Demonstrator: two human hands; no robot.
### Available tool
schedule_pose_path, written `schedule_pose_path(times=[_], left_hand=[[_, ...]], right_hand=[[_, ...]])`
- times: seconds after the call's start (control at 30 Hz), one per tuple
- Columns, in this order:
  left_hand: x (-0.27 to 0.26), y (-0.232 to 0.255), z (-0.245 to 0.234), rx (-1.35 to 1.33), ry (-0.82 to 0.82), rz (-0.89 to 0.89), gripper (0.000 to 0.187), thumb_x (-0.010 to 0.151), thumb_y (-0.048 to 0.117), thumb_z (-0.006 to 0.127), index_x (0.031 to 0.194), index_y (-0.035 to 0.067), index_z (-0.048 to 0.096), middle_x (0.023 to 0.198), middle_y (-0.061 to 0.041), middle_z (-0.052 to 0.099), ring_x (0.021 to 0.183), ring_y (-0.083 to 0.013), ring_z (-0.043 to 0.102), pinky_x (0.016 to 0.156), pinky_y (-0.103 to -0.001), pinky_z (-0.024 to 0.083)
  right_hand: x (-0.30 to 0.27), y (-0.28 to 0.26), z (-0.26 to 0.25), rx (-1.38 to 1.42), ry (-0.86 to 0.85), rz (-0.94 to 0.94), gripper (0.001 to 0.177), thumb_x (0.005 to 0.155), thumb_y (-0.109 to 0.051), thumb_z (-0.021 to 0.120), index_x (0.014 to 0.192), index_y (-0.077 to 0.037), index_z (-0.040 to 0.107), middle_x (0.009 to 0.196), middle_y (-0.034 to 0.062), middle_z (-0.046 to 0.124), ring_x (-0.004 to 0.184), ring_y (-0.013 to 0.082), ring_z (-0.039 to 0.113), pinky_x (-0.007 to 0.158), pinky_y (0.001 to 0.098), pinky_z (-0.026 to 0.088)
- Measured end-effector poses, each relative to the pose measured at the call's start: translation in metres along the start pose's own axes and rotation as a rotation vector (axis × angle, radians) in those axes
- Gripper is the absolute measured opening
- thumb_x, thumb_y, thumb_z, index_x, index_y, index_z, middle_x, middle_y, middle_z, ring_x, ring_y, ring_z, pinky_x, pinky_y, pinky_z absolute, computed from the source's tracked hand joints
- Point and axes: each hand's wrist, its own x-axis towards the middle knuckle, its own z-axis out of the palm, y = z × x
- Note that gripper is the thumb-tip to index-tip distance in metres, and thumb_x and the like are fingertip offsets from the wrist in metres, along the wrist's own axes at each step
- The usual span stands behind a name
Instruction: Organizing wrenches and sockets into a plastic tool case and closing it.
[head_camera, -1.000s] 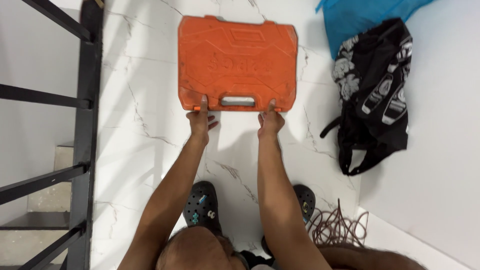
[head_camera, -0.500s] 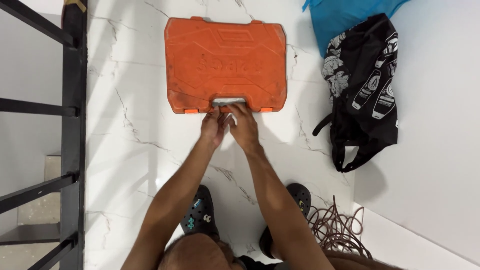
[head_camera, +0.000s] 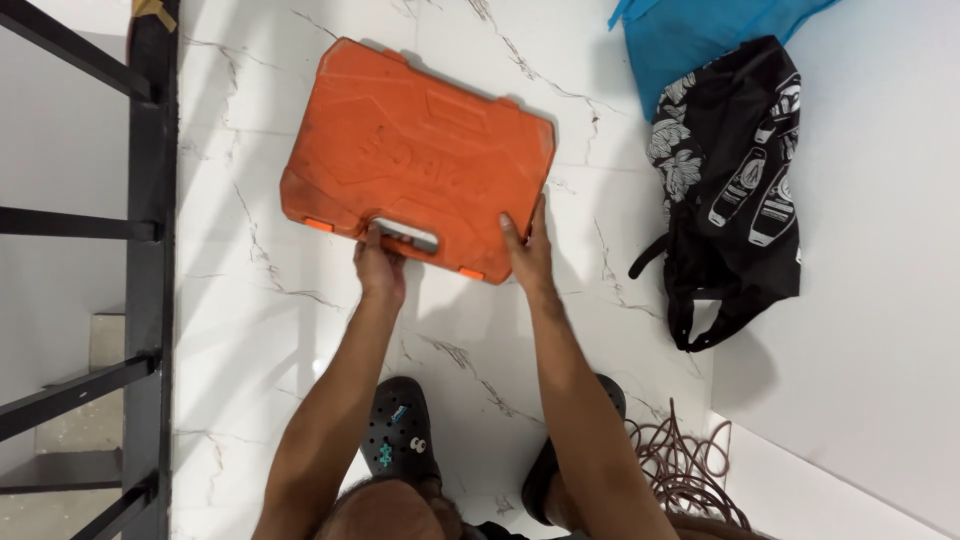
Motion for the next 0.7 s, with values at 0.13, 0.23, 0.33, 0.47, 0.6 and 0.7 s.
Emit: schedule_pose_path(times=[0.13,0.23,0.33,0.47,0.6,0.7], left_hand=[[-0.015,0.019,-0.011,0.142,0.049,-0.02,0.023,0.105,0.027,0.051,0.12,0.01,0.057,0.098,-0.004,0.065,0.087,-0.019,0.065,0.091,-0.043,0.058],[-0.015,0.027,-0.026,0.335,0.026,-0.076,0.029,0.106,0.031,0.053,0.116,0.005,0.06,0.094,-0.005,0.067,0.08,-0.0172,0.065,0.083,-0.041,0.059],[-0.042,0.067,-0.006,0.637,-0.078,-0.198,0.034,0.106,0.034,0.055,0.107,0.001,0.063,0.083,-0.007,0.068,0.069,-0.0176,0.065,0.073,-0.039,0.06],[-0.019,0.095,0.013,1.056,-0.338,-0.052,0.032,0.105,0.027,0.057,0.091,0.0,0.066,0.071,-0.009,0.066,0.061,-0.0179,0.061,0.062,-0.038,0.054],[0.031,0.128,0.071,1.099,-0.317,0.498,0.039,0.113,0.029,0.054,0.089,0.0,0.064,0.075,-0.013,0.063,0.068,-0.0237,0.059,0.062,-0.038,0.05],[0.095,0.148,0.112,1.224,-0.261,0.999,0.015,0.1,0.014,0.064,0.1,-0.001,0.065,0.097,-0.019,0.069,0.09,-0.0367,0.067,0.079,-0.044,0.054]], right_hand=[[0.005,-0.001,0.01,-0.003,-0.074,-0.007,0.086,0.1,-0.04,0.062,0.165,-0.013,0.011,0.165,0.0137,0.031,0.149,0.0253,0.036,0.118,0.0388,0.036],[0.023,-0.002,0.005,0.021,-0.109,-0.06,0.08,0.102,-0.032,0.06,0.164,-0.012,0.014,0.165,0.0148,0.035,0.149,0.0277,0.039,0.119,0.0381,0.036],[0.045,-0.001,0.008,-0.103,-0.071,-0.181,0.069,0.104,-0.023,0.056,0.163,-0.01,0.023,0.163,0.0167,0.041,0.148,0.0325,0.042,0.12,0.0392,0.038],[0.047,-0.038,0.04,-0.668,0.087,-0.498,0.054,0.109,-0.027,0.051,0.159,-0.009,0.041,0.163,0.0159,0.04,0.154,0.0379,0.036,0.129,0.0479,0.032],[0.049,-0.055,0.107,-0.891,-0.034,-0.58,0.058,0.107,-0.045,0.054,0.155,-0.013,0.045,0.165,0.0135,0.034,0.155,0.0391,0.028,0.127,0.0617,0.017],[0.053,-0.065,0.136,-0.972,-0.135,-0.606,0.068,0.101,-0.056,0.053,0.157,-0.017,0.043,0.17,0.0123,0.023,0.157,0.0388,0.014,0.121,0.0707,0.001]])
